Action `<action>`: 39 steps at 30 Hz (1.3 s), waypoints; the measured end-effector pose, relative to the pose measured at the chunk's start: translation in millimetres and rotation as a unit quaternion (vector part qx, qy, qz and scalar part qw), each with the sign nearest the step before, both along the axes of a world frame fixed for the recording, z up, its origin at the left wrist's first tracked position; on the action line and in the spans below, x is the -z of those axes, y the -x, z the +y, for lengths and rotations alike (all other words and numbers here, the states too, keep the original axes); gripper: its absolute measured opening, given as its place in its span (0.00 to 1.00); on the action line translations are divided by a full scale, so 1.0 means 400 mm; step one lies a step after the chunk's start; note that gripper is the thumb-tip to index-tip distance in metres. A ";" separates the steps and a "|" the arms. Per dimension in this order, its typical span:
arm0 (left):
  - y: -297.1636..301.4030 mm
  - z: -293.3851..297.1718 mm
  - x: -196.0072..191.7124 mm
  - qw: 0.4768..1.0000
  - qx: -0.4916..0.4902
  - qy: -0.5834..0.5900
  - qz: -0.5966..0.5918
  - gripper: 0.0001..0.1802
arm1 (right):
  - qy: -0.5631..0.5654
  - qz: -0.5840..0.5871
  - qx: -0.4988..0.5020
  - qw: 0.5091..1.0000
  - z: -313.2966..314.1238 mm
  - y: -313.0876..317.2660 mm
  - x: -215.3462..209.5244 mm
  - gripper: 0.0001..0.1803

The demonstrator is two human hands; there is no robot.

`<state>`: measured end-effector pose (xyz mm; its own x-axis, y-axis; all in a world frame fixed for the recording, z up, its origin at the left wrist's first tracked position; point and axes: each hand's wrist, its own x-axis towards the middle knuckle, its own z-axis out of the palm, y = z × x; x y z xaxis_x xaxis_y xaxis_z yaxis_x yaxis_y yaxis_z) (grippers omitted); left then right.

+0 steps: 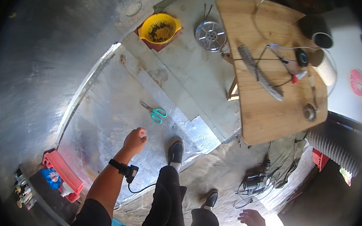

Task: Gather tools and a broken chair and move to a workspace to begin repair.

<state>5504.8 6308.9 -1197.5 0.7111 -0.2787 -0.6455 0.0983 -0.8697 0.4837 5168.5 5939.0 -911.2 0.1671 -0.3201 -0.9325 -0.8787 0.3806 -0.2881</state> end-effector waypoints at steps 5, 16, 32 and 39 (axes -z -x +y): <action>-0.035 -0.060 0.193 0.996 0.005 -0.078 0.040 0.27 | -0.008 0.047 -0.053 0.997 0.007 0.019 0.102 0.20; -0.068 -0.095 0.496 0.995 0.008 -0.102 0.000 0.35 | 0.003 0.098 -0.062 0.993 0.013 -0.033 0.241 0.20; -0.081 -0.136 0.655 0.986 -0.034 -0.164 0.021 0.27 | -0.010 0.101 -0.062 0.993 -0.015 0.010 0.315 0.12; -0.034 -0.151 0.671 0.985 0.008 -0.174 0.008 0.18 | -0.004 0.142 -0.015 0.990 -0.014 0.007 0.307 0.14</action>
<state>5518.5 6248.3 -1465.8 0.6971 -0.0490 -0.7153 0.0889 -0.9841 0.1540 5165.7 5933.4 -1034.2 -0.0923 -0.3105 -0.9461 -0.9345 0.3551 -0.0254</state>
